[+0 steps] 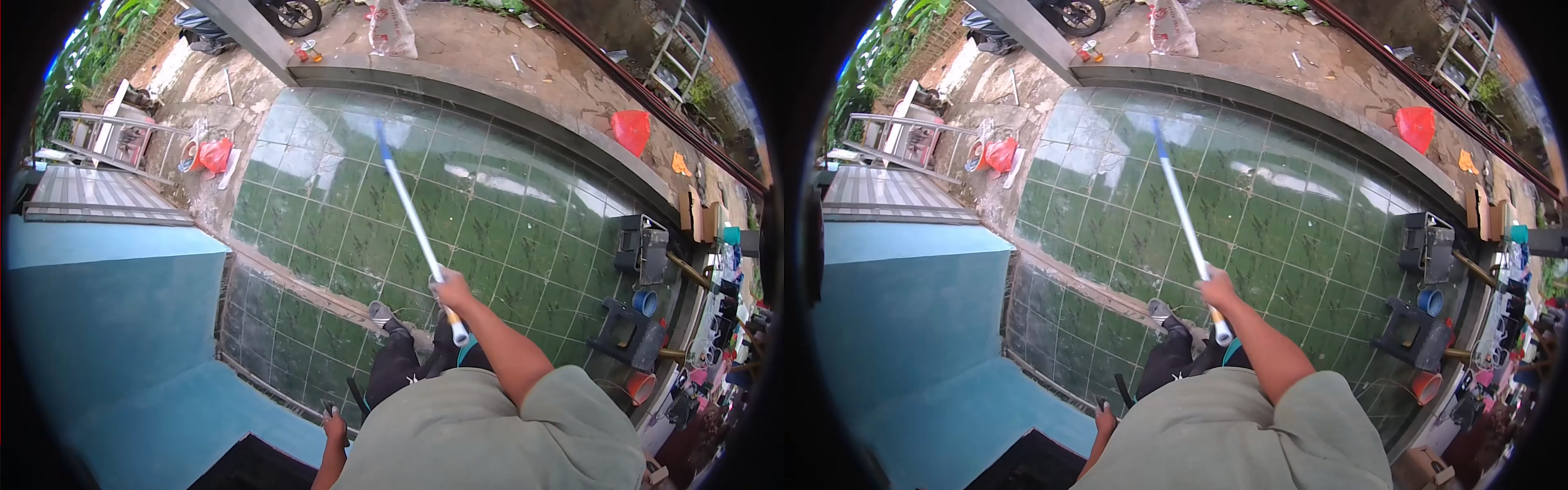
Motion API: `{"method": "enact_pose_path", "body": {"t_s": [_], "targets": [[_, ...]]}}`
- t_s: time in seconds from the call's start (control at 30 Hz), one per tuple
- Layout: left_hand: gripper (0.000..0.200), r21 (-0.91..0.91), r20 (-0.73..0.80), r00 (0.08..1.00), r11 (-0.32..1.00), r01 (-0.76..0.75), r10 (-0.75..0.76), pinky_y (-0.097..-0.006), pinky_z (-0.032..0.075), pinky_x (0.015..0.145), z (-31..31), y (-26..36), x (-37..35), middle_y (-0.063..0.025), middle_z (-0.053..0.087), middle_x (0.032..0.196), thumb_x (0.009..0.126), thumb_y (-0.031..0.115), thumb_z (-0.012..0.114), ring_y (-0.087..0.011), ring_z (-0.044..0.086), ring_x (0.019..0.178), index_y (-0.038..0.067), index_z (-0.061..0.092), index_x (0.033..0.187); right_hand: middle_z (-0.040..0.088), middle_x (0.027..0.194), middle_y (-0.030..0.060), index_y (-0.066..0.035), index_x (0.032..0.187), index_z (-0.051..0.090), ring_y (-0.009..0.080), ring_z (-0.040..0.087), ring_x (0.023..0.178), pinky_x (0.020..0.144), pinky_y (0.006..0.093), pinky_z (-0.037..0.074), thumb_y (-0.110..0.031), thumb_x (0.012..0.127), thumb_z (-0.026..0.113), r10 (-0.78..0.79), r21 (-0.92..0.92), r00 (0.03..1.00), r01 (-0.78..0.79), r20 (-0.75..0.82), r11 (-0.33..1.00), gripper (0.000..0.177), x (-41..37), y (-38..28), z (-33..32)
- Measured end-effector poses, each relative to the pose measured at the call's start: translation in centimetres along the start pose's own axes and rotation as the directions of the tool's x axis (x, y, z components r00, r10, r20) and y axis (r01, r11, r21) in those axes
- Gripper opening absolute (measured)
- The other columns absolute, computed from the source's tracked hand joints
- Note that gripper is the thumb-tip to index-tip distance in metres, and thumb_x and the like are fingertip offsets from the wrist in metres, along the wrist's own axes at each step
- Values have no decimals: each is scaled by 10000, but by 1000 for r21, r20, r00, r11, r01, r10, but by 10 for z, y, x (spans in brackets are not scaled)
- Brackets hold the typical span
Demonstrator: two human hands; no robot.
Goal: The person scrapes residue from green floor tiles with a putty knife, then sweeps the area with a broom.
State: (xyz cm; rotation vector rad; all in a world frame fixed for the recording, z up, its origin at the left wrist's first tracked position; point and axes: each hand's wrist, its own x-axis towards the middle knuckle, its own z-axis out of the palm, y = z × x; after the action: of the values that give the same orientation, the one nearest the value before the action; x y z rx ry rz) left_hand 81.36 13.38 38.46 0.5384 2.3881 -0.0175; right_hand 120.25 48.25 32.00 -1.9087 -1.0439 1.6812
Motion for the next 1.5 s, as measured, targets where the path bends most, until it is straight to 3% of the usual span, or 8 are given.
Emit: {"method": "enact_pose_path", "body": {"t_s": [0.3, 0.47, 0.53, 0.8, 1.07, 1.27, 1.37, 1.5], "targets": [[523, -144, 172, 974, 982, -122, 146, -413, 439, 982, -18, -5, 110, -244, 602, 1252, 909, 255, 602, -378, 574, 1185, -46, 486, 1320, 697, 842, 215, 42, 968, 677, 346, 705, 719, 672, 463, 568, -122, 803, 592, 447, -96, 705, -585, -550, 806, 247, -69, 152, -100], [386, -276, 106, 948, 925, -262, 300, -379, 488, 820, -57, 48, 160, -146, 660, 983, 911, 151, 582, -259, 634, 897, -16, 530, 1255, 706, 789, 162, -30, 761, 714, 268, 703, 688, 610, 406, 551, -167, 761, 686, -47, -947, 965, 262, 258, 186, 140, -52, 107, 8], [310, -292, 157, 955, 935, -200, 253, -363, 492, 724, -69, 58, 173, -91, 640, 843, 914, 129, 571, -208, 611, 756, -5, 559, 1193, 688, 866, 251, 94, 954, 650, 325, 715, 798, 716, 467, 549, -110, 778, 615, 378, -148, 899, -415, -223, 898, 271, -37, 87, 107], [297, -241, 97, 981, 960, -141, 168, -418, 474, 561, 43, -82, 185, -127, 613, 804, 817, 82, 512, -260, 612, 668, 14, 577, 1099, 624, 663, 98, 22, 855, 676, 177, 575, 486, 434, 349, 459, -55, 796, 651, 184, 229, 889, -300, 420, 926, 99, 20, -51, 168], [190, -488, 483, 795, 640, 593, -368, -409, 442, 455, 181, -46, -25, -148, 620, 822, 882, 155, 519, -276, 624, 645, 6, 588, 979, 536, 771, -6, -46, 1299, 538, 69, 496, 517, 439, 212, 432, -57, 880, 627, 122, 269, 745, -381, 655, 884, 428, 24, -5, -75], [113, -708, 385, 834, 454, 541, -395, -354, 443, 422, 237, 69, -124, -118, 588, 728, 907, 60, 486, -237, 602, 555, 16, 585, 938, 572, 643, 51, -83, 1107, 582, 177, 564, 514, 488, 317, 500, -218, 944, 579, 489, -141, 790, -472, 370, 870, 211, 28, 79, -272], [116, -746, 286, 884, 493, 447, -368, -349, 445, 425, 258, 82, -133, -107, 577, 716, 918, 79, 512, -221, 598, 553, 23, 557, 1008, 699, 816, 187, 16, 949, 695, 265, 707, 750, 678, 431, 568, -313, 851, 664, 233, -870, 928, 154, 289, 468, 345, 57, 168, -361], [166, -839, 202, 935, 440, 319, -293, -357, 495, 455, 274, 98, -135, -103, 582, 720, 919, 107, 551, -223, 595, 547, 24, 540, 1062, 708, 819, 203, 28, 940, 714, 314, 718, 767, 727, 420, 566, -308, 779, 702, 74, -880, 983, 114, 166, 461, 373, 28, 146, -405]]}}
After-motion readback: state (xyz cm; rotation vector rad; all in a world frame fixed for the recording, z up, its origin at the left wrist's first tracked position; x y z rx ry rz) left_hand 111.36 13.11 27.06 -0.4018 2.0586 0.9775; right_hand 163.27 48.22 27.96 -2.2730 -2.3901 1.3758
